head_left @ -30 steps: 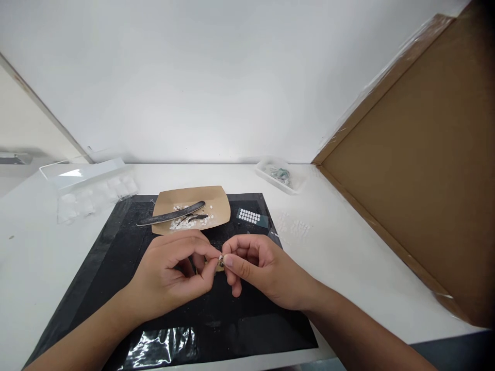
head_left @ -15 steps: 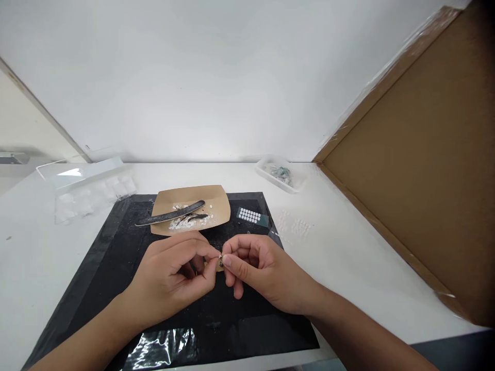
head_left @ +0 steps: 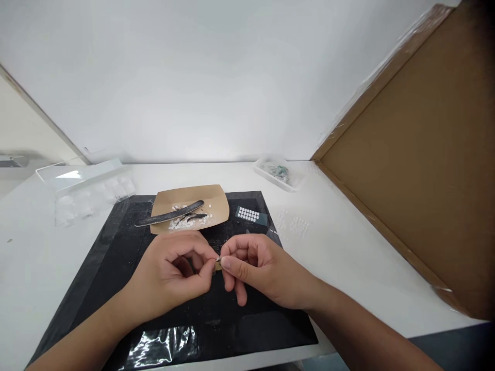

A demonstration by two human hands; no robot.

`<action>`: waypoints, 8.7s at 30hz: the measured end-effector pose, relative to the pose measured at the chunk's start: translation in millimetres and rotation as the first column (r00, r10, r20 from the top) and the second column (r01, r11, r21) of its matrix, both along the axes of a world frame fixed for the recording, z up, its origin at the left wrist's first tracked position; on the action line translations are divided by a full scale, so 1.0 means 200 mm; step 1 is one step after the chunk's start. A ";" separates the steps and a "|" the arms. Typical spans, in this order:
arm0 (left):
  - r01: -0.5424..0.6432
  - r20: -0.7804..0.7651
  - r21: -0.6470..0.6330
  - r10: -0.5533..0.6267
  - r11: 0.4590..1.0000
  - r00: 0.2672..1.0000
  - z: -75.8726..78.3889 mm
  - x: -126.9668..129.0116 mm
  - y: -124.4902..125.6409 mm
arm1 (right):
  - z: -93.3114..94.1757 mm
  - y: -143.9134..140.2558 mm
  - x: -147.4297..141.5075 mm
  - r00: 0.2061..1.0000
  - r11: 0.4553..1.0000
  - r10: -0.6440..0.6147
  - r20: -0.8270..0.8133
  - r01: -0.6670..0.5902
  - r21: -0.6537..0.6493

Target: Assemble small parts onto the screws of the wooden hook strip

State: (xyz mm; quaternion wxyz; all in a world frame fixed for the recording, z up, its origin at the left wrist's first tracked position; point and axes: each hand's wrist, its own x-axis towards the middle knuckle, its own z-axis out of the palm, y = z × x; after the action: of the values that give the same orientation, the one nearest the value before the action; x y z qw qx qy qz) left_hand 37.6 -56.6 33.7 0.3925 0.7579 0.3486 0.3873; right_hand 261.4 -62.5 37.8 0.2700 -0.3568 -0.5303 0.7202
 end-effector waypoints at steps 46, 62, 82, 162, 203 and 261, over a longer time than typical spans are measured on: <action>0.210 0.216 -0.523 -0.110 0.826 0.970 0.02 -0.05 0.02 | -0.03 -0.02 0.00 0.998 0.982 -0.004 -0.061 0.016 0.190; 0.035 0.053 -0.487 -0.010 0.873 0.999 0.01 -0.01 0.00 | -0.11 -0.01 0.00 0.926 0.659 -0.265 0.270 -0.031 0.751; 0.046 0.138 -0.554 0.037 0.831 0.990 -0.03 0.02 -0.04 | -0.13 -0.03 -0.02 0.927 0.652 -0.270 0.261 -0.024 0.758; 0.214 -0.597 0.304 0.010 0.928 0.802 -0.17 -0.02 0.07 | -0.12 0.08 0.11 0.722 0.801 -0.207 0.660 -0.263 0.538; -0.024 -0.471 0.496 0.292 0.868 0.832 -0.08 -0.15 0.18 | -0.19 0.22 0.18 0.744 0.565 -0.259 0.615 -0.400 0.722; -0.035 -0.150 -0.398 -0.027 0.917 0.988 -0.02 -0.10 0.12 | -0.21 0.15 -0.01 0.770 0.405 -0.637 -0.032 0.369 0.836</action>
State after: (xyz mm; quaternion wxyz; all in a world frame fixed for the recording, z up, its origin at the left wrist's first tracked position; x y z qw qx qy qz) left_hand 16.7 -32.1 28.9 0.5104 0.6884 0.4509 0.2495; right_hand 258.4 -33.0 -3.7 0.5252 -0.4404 -0.6943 0.2193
